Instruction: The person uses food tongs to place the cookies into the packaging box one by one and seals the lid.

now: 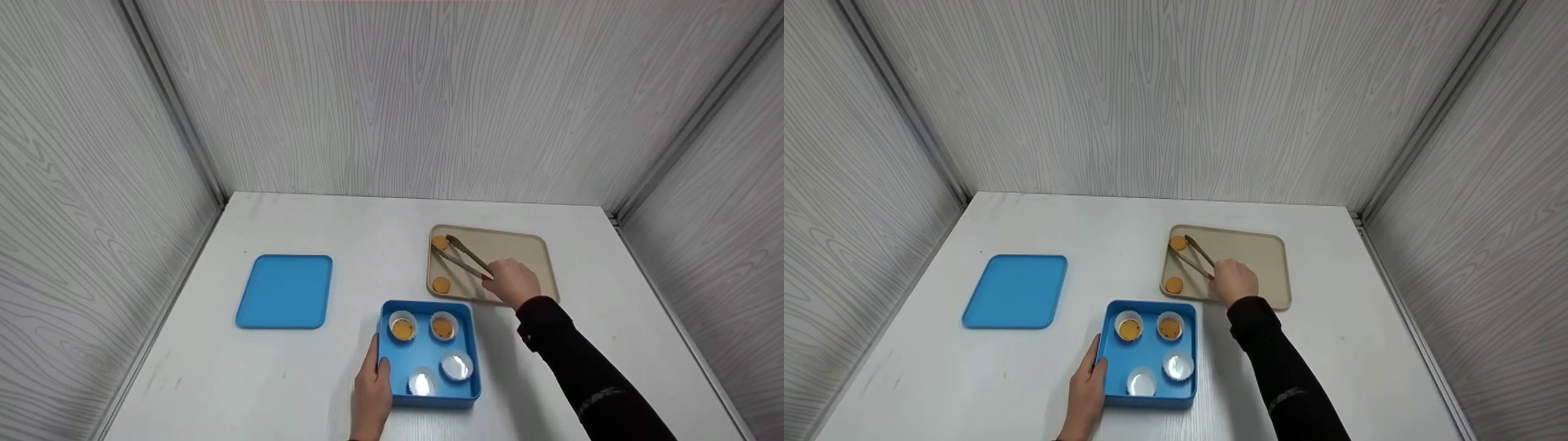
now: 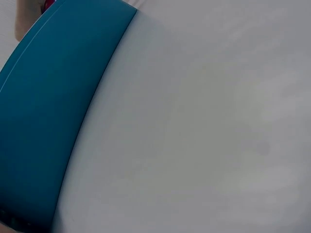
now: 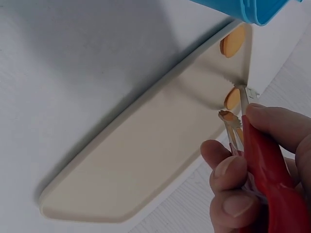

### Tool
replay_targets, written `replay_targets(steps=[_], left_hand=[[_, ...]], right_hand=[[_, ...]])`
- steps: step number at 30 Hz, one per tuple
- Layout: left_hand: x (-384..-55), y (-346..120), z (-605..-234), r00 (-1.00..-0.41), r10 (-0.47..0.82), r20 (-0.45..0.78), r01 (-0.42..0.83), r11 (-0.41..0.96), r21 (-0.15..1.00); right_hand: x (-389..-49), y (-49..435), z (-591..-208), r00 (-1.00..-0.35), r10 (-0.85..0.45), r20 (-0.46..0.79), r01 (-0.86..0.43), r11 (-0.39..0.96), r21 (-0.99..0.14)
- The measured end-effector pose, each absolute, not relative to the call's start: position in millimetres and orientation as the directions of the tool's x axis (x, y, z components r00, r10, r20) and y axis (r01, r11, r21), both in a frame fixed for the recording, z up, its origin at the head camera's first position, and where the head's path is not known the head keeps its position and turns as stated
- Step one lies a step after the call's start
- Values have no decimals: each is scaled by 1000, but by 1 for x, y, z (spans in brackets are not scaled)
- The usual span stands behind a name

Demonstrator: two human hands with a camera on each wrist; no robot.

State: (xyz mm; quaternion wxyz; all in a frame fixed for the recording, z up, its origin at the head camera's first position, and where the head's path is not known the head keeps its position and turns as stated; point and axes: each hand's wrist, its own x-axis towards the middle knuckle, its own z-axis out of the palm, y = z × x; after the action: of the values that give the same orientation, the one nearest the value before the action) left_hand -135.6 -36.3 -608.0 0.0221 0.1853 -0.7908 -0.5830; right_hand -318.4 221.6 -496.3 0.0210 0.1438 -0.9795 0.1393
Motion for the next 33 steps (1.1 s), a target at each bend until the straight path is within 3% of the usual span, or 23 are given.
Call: replay_targets(steps=[12,33], left_hand=[[-135,-37,-608,-929,-324,-180,-269,254,929],[-137,-36,-608,-930,-324,-172,-262,258,930]], right_hand=[[-325,223,-501,-936,-331,117,-350,906,-238],[-315,232,-518,-939,-298,171,-332,916,-226]])
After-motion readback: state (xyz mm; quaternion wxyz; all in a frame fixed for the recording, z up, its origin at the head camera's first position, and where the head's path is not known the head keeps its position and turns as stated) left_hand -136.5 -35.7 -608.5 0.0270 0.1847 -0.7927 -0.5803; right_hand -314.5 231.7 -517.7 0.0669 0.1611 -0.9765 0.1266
